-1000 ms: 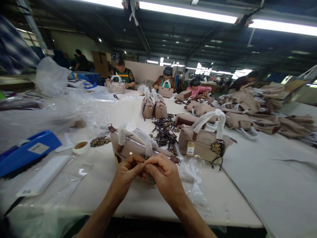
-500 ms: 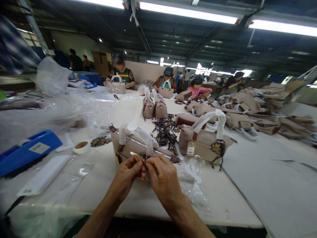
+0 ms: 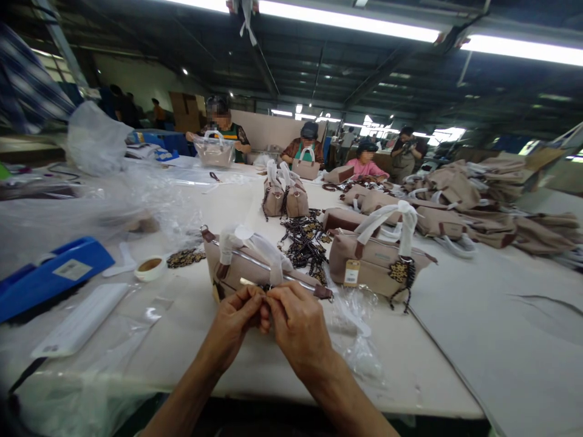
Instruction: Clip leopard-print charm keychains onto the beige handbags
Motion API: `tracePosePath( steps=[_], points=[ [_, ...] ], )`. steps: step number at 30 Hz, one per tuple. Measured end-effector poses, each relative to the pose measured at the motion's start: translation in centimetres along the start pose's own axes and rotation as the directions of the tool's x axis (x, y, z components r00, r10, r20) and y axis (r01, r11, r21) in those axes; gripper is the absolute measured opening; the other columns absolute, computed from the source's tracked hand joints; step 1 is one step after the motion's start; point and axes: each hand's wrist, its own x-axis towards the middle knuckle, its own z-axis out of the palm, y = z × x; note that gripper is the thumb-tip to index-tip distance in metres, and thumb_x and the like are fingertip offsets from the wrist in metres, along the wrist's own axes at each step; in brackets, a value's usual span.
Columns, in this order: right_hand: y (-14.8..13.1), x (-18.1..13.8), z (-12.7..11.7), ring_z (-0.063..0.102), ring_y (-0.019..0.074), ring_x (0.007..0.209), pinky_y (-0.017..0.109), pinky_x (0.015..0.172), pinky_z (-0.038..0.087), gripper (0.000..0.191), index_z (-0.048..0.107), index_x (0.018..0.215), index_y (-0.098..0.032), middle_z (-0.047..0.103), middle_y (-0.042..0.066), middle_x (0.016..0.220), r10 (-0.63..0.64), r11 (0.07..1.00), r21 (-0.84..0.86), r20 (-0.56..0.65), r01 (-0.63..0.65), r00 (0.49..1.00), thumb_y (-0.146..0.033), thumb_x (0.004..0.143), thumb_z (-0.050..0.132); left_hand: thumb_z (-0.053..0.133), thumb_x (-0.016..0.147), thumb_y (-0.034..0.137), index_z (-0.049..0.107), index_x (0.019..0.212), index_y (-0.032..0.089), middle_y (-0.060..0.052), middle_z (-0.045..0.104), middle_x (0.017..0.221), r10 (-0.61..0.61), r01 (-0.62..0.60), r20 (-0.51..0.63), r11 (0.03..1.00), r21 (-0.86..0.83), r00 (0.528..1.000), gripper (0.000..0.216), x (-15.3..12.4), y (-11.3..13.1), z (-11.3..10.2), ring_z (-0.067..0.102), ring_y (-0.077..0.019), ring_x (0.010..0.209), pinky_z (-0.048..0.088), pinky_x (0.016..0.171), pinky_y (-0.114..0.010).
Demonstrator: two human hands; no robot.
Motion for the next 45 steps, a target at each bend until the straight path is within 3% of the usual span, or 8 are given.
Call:
tracePosePath(
  steps=[12, 21, 27, 34, 37, 45],
  points=[
    [-0.1, 0.1, 0.1, 0.061, 0.0183, 0.085, 0.029, 0.077, 0.049, 0.016, 0.064, 0.084, -0.019, 0.065, 0.004, 0.085, -0.032, 0.998, -0.059, 0.021, 0.033, 0.999, -0.015, 0.093, 0.052, 0.068, 0.082, 0.034, 0.055, 0.079, 0.015, 0.002, 0.063, 0.065, 0.02, -0.02, -0.033, 1.0, 0.009, 0.999, 0.024, -0.1, 0.0, 0.1, 0.06, -0.0091, 0.053, 0.052, 0.053, -0.02],
    [0.1, 0.1, 0.3, 0.06, 0.0177, 0.077, 0.031, 0.075, 0.049, 0.02, 0.064, 0.084, -0.019, 0.063, 0.005, 0.079, -0.058, 0.99, -0.124, 0.045, 0.063, 0.997, -0.016, 0.095, 0.048, 0.062, 0.084, 0.041, 0.058, 0.077, 0.016, 0.001, 0.063, 0.065, 0.138, -0.114, -0.035, 0.913, 0.391, 0.99, 0.027, -0.2, 0.4, -0.3, 0.061, -0.013, 0.06, 0.054, 0.06, -0.025],
    [0.2, 0.4, -0.1, 0.062, 0.0171, 0.081, 0.03, 0.077, 0.05, 0.02, 0.067, 0.085, -0.02, 0.066, 0.005, 0.085, -0.059, 0.997, -0.043, 0.081, 0.063, 0.995, -0.016, 0.094, 0.05, 0.055, 0.088, 0.04, 0.057, 0.074, 0.017, 0.002, 0.061, 0.062, 0.195, -0.165, -0.004, 0.839, 0.519, 0.981, 0.027, -0.1, 0.5, -0.2, 0.058, -0.0128, 0.059, 0.048, 0.06, -0.023],
    [-0.4, 1.5, -1.3, 0.066, 0.0137, 0.072, 0.024, 0.067, 0.052, 0.013, 0.064, 0.089, -0.021, 0.07, 0.0, 0.083, 0.088, 0.982, 0.159, 0.065, -0.097, 0.994, -0.011, 0.083, 0.06, 0.051, 0.091, 0.037, 0.058, 0.077, 0.018, 0.002, 0.06, 0.065, 0.281, -0.231, -0.021, 0.826, 0.514, 0.959, 0.025, -0.6, 0.0, 0.5, 0.057, -0.0134, 0.062, 0.045, 0.062, -0.023],
    [-0.6, 1.5, -1.5, 0.066, 0.014, 0.072, 0.024, 0.067, 0.052, 0.013, 0.063, 0.091, -0.021, 0.069, 0.001, 0.083, 0.072, 0.987, 0.138, 0.103, -0.085, 0.992, -0.011, 0.084, 0.058, 0.051, 0.091, 0.038, 0.057, 0.076, 0.019, 0.003, 0.058, 0.064, 0.31, -0.24, -0.058, 0.829, 0.505, 0.949, 0.025, -0.7, -0.2, 0.8, 0.055, -0.013, 0.06, 0.044, 0.061, -0.023],
    [-0.1, 0.6, -0.3, 0.058, 0.0126, 0.063, 0.024, 0.062, 0.045, 0.014, 0.053, 0.076, -0.021, 0.06, -0.002, 0.07, 0.025, 0.999, 0.04, 0.012, -0.026, 1.0, -0.012, 0.087, 0.054, 0.052, 0.09, 0.037, 0.053, 0.071, 0.019, 0.004, 0.052, 0.062, 0.297, -0.224, -0.115, 0.878, 0.423, 0.948, 0.026, -0.7, -0.8, 1.6, 0.049, -0.0116, 0.06, 0.041, 0.06, -0.021]
  ],
)
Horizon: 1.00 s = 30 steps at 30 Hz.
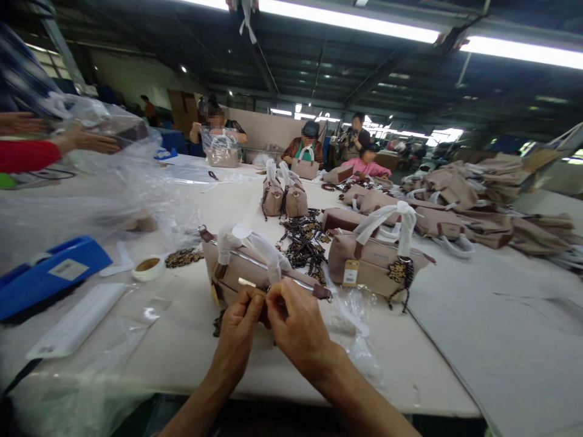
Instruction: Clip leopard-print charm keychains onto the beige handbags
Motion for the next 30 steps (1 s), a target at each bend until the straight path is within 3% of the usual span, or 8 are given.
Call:
tracePosePath(
  steps=[9, 14, 17, 20, 22, 24, 27, 30],
  points=[
    [0.5, -0.3, 0.2, 0.058, 0.0137, 0.065, 0.026, 0.063, 0.047, 0.018, 0.051, 0.076, -0.022, 0.062, 0.001, 0.072, -0.094, 0.995, -0.041, -0.034, 0.093, 0.995, -0.013, 0.091, 0.048, 0.051, 0.09, 0.035, 0.056, 0.071, 0.019, 0.003, 0.052, 0.064, 0.03, -0.036, 0.039, 0.99, 0.138, 0.999, 0.025, 0.4, 0.5, -0.2, 0.049, -0.0125, 0.063, 0.039, 0.062, -0.022],
    [1.1, -0.2, -0.4, 0.062, 0.0148, 0.069, 0.027, 0.066, 0.05, 0.011, 0.058, 0.085, -0.022, 0.065, 0.001, 0.075, -0.138, 0.989, -0.042, 0.009, 0.138, 0.99, -0.015, 0.091, 0.051, 0.053, 0.088, 0.039, 0.056, 0.069, 0.019, 0.002, 0.056, 0.063, -0.014, -0.006, 0.165, 0.993, 0.117, 0.986, 0.028, 1.1, 0.5, -1.0, 0.052, -0.0138, 0.063, 0.041, 0.063, -0.023],
    [1.9, 0.6, -2.1, 0.065, 0.0149, 0.073, 0.026, 0.067, 0.053, 0.019, 0.059, 0.106, -0.023, 0.069, 0.002, 0.088, -0.046, 0.999, 0.024, -0.037, 0.047, 0.998, -0.023, 0.087, 0.061, 0.053, 0.088, 0.04, 0.062, 0.075, 0.018, -0.001, 0.061, 0.067, -0.015, -0.014, 0.198, 0.989, 0.145, 0.98, 0.027, 1.5, 0.8, -1.9, 0.056, -0.0152, 0.065, 0.044, 0.064, -0.024],
    [3.7, 1.3, -4.1, 0.066, 0.0188, 0.08, 0.033, 0.072, 0.054, 0.037, 0.059, 0.115, -0.023, 0.069, 0.005, 0.099, 0.134, 0.986, -0.078, -0.14, -0.146, 0.981, -0.03, 0.08, 0.068, 0.054, 0.087, 0.039, 0.067, 0.085, 0.018, -0.003, 0.067, 0.074, 0.025, -0.047, 0.101, 0.975, 0.217, 0.995, 0.024, 1.7, 0.8, -3.3, 0.061, -0.0178, 0.07, 0.046, 0.067, -0.026],
    [5.2, 1.4, -4.6, 0.065, 0.024, 0.096, 0.039, 0.082, 0.053, 0.055, 0.056, 0.123, -0.023, 0.066, 0.008, 0.112, 0.206, 0.958, -0.194, -0.049, -0.211, 0.977, -0.033, 0.072, 0.073, 0.054, 0.086, 0.038, 0.066, 0.082, 0.019, -0.003, 0.066, 0.072, 0.041, -0.059, 0.061, 0.943, 0.328, 0.997, 0.023, 1.6, 0.1, -4.3, 0.06, -0.0181, 0.069, 0.045, 0.065, -0.025],
    [6.5, 1.1, -4.3, 0.063, 0.0271, 0.104, 0.041, 0.084, 0.051, 0.069, 0.054, 0.127, -0.022, 0.064, 0.01, 0.119, 0.246, 0.944, -0.26, 0.137, -0.205, 0.959, -0.034, 0.064, 0.078, 0.053, 0.086, 0.035, 0.065, 0.074, 0.019, -0.002, 0.065, 0.067, 0.004, -0.071, 0.137, 0.871, 0.486, 0.991, 0.023, 1.3, -1.2, -5.0, 0.06, -0.018, 0.066, 0.044, 0.061, -0.025],
    [7.3, 0.5, -2.7, 0.067, 0.0239, 0.079, 0.031, 0.065, 0.05, 0.042, 0.064, 0.101, -0.02, 0.071, 0.005, 0.091, 0.338, 0.915, -0.321, 0.281, -0.244, 0.898, -0.031, 0.063, 0.078, 0.054, 0.08, 0.02, 0.069, 0.076, 0.022, -0.004, 0.071, 0.077, -0.086, -0.186, 0.35, 0.716, 0.673, 0.933, 0.015, 0.9, -3.6, -5.5, 0.065, -0.021, 0.075, 0.046, 0.067, -0.026],
    [7.3, 0.4, -0.9, 0.059, 0.0173, 0.057, 0.024, 0.051, 0.038, 0.017, 0.057, 0.073, -0.021, 0.065, -0.002, 0.065, 0.324, 0.914, -0.326, 0.232, -0.241, 0.917, -0.029, 0.071, 0.072, 0.051, 0.075, 0.012, 0.072, 0.086, 0.023, -0.007, 0.073, 0.093, -0.073, -0.253, 0.356, 0.572, 0.78, 0.932, 0.025, 1.2, -5.0, -5.5, 0.066, -0.0256, 0.09, 0.049, 0.08, -0.032]
  ],
)
